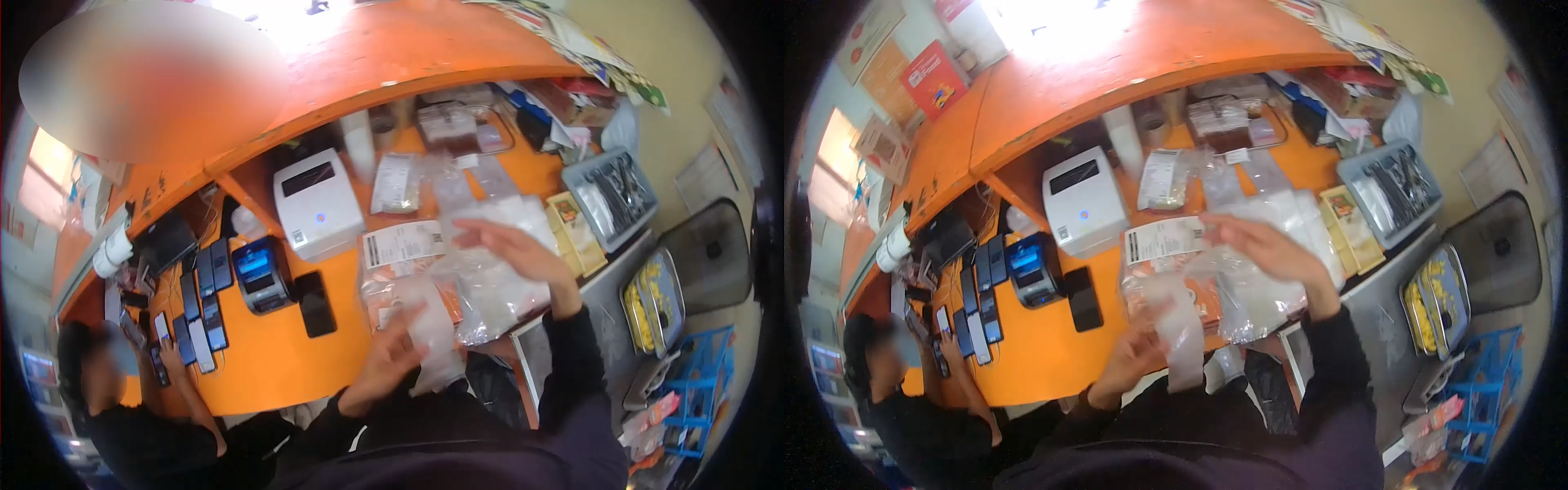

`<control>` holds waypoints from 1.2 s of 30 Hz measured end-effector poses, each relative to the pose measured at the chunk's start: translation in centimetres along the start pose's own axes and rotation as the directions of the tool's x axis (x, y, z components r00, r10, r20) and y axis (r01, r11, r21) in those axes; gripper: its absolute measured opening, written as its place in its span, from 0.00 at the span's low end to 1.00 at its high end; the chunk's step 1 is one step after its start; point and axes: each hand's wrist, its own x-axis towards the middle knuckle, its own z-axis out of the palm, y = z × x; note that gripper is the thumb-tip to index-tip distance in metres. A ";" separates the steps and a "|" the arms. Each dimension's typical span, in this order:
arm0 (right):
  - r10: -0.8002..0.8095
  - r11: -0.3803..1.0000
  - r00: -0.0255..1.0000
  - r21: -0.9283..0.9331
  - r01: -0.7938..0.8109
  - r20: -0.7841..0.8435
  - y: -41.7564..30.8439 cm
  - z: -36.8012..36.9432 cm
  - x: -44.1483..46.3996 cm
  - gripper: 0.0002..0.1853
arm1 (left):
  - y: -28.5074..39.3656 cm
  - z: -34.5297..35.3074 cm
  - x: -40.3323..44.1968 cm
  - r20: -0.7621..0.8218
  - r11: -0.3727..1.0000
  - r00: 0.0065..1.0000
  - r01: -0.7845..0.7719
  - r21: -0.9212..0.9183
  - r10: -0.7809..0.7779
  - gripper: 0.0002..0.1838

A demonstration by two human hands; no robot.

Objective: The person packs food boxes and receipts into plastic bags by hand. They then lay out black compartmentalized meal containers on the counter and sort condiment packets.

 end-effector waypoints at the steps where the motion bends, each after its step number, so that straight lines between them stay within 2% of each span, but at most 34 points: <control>1: -0.045 0.990 0.999 0.135 0.044 -0.001 -0.4 1.3 -2.4 0.34 | 1.2 0.4 1.5 -0.112 0.970 0.985 -0.151 -0.191 0.132 0.36; 3: -0.153 0.981 0.988 0.112 0.156 -0.035 0.2 4.7 -5.8 0.44 | 3.0 1.3 4.9 -0.217 0.923 0.953 -0.269 -0.274 0.213 0.38; 5: -0.182 0.983 0.944 -0.048 0.175 -0.277 1.9 9.2 -8.0 0.40 | 3.7 3.2 7.0 -0.268 0.888 0.936 -0.314 -0.336 0.229 0.37; 6: -0.021 0.984 0.950 0.160 0.074 -0.311 2.7 10.6 -8.7 0.33 | 3.9 4.6 7.8 -0.263 0.884 0.941 -0.299 -0.359 0.211 0.36; 7: 0.137 0.929 0.934 0.370 -0.006 -0.329 3.6 11.4 -9.7 0.26 | 3.8 6.3 8.8 -0.242 0.881 0.952 -0.271 -0.387 0.186 0.34; 8: 0.162 0.904 0.836 0.418 0.087 -0.524 4.8 11.6 -11.0 0.20 | 3.5 8.0 9.5 -0.194 0.929 0.967 -0.218 -0.300 0.165 0.34; 10: 0.217 0.859 0.524 0.416 0.298 -0.823 6.5 11.7 -14.6 0.10 | 1.9 11.0 9.5 -0.099 0.984 0.986 -0.144 -0.105 0.134 0.34; 11: 0.201 0.854 0.355 0.341 0.393 -0.913 6.8 11.3 -16.7 0.07 | 0.1 13.4 9.5 -0.053 0.977 0.980 -0.196 -0.089 0.192 0.30; 12: 0.178 0.856 0.172 0.239 0.457 -0.969 7.0 11.0 -18.9 0.04 | -0.7 16.0 9.0 0.099 0.993 0.989 -0.101 -0.068 0.108 0.28; 13: 0.100 0.906 0.003 0.092 0.412 -0.995 7.6 10.7 -20.8 0.03 | -1.5 18.2 8.2 0.233 0.999 0.972 -0.019 -0.030 0.025 0.26; 14: 0.012 0.938 -0.147 -0.040 0.345 -0.989 8.2 10.4 -22.6 0.03 | -2.3 20.3 7.1 0.346 0.998 0.936 0.051 0.027 -0.057 0.24; 15: 0.045 0.930 -0.169 -0.021 0.368 -0.985 8.6 10.5 -25.0 0.04 | -3.9 22.6 6.0 0.470 0.996 0.879 0.095 0.002 -0.084 0.21; 16: 0.098 0.887 -0.227 -0.018 0.461 -0.969 8.0 10.8 -26.5 0.05 | -6.1 24.8 5.0 0.578 0.990 0.809 0.142 -0.014 -0.108 0.17; 17: 0.155 0.834 -0.271 -0.021 0.551 -0.950 6.9 11.1 -27.7 0.06 | -8.3 26.8 3.9 0.644 0.993 0.758 0.113 0.018 -0.098 0.14; 18: 0.209 0.770 -0.301 -0.033 0.637 -0.931 6.1 11.3 -29.1 0.08 | -10.2 29.0 2.9 0.702 0.996 0.707 0.077 0.043 -0.085 0.11; 19: 0.192 0.798 -0.332 -0.050 0.600 -0.924 6.4 12.1 -30.8 0.13 | -11.9 30.8 2.0 0.716 0.995 0.693 0.030 0.093 -0.088 0.10; 20: 0.198 0.795 -0.367 -0.069 0.602 -0.909 6.6 12.7 -32.6 0.12 | -13.4 32.6 1.2 0.728 0.990 0.679 -0.019 0.142 -0.091 0.08; 21: 0.202 0.793 -0.402 -0.092 0.602 -0.893 6.9 13.2 -34.7 0.11 | -13.6 35.0 0.3 0.752 0.988 0.643 0.141 0.068 -0.143 0.10; 22: 0.206 0.790 -0.439 -0.116 0.602 -0.875 7.3 13.4 -37.0 0.11 | -13.9 37.3 -0.1 0.770 0.983 0.613 0.092 0.156 -0.179 0.10; 23: 0.048 0.928 -0.485 -0.140 0.345 -0.873 7.9 13.5 -39.4 0.11 | -14.3 39.6 -0.5 0.782 0.969 0.583 0.040 0.242 -0.219 0.11; 24: -0.115 0.985 -0.486 -0.163 0.057 -0.866 8.7 13.4 -42.0 0.11 | -14.6 41.9 -0.8 0.791 0.947 0.555 -0.020 0.321 -0.257 0.11; 25: -0.270 0.955 -0.442 -0.180 -0.236 -0.855 9.6 12.8 -44.5 0.13 | -14.9 44.0 -1.2 0.835 0.948 0.507 -0.102 0.303 -0.212 0.13; 28: -0.193 0.971 -0.628 -0.056 -0.232 -0.754 13.3 10.3 -50.8 0.19 | -16.3 50.2 0.0 0.928 0.871 0.285 -0.360 0.335 -0.239 0.16; 29: -0.064 0.994 -0.706 0.017 -0.108 -0.706 14.4 9.5 -52.9 0.18 | -15.2 52.1 1.5 0.880 0.852 0.136 -0.220 0.474 -0.455 0.19; 31: 0.205 0.979 -0.787 0.133 0.156 -0.582 17.0 7.9 -57.1 0.19 | -11.9 55.1 4.6 0.909 0.838 0.012 -0.383 0.390 -0.417 0.19; 33: 0.281 0.958 -0.757 0.128 0.256 -0.590 22.9 7.7 -59.5 0.18 | -7.4 58.2 8.0 0.959 0.754 0.266 -0.611 0.242 -0.092 0.19; 34: 0.249 0.969 -0.764 0.151 0.197 -0.595 24.0 7.8 -59.6 0.16 | -6.3 59.7 11.7 0.950 0.541 0.310 -0.793 0.282 -0.040 0.18; 35: 0.216 0.975 -0.770 0.174 0.137 -0.600 25.0 7.9 -59.7 0.15 | -3.7 62.0 12.7 0.907 0.510 0.381 -0.824 0.247 0.177 0.16; 36: 0.114 0.974 -0.785 0.224 -0.032 -0.609 24.9 7.7 -58.9 0.13 | -1.1 64.0 15.0 0.883 0.393 0.446 -0.845 0.363 0.144 0.15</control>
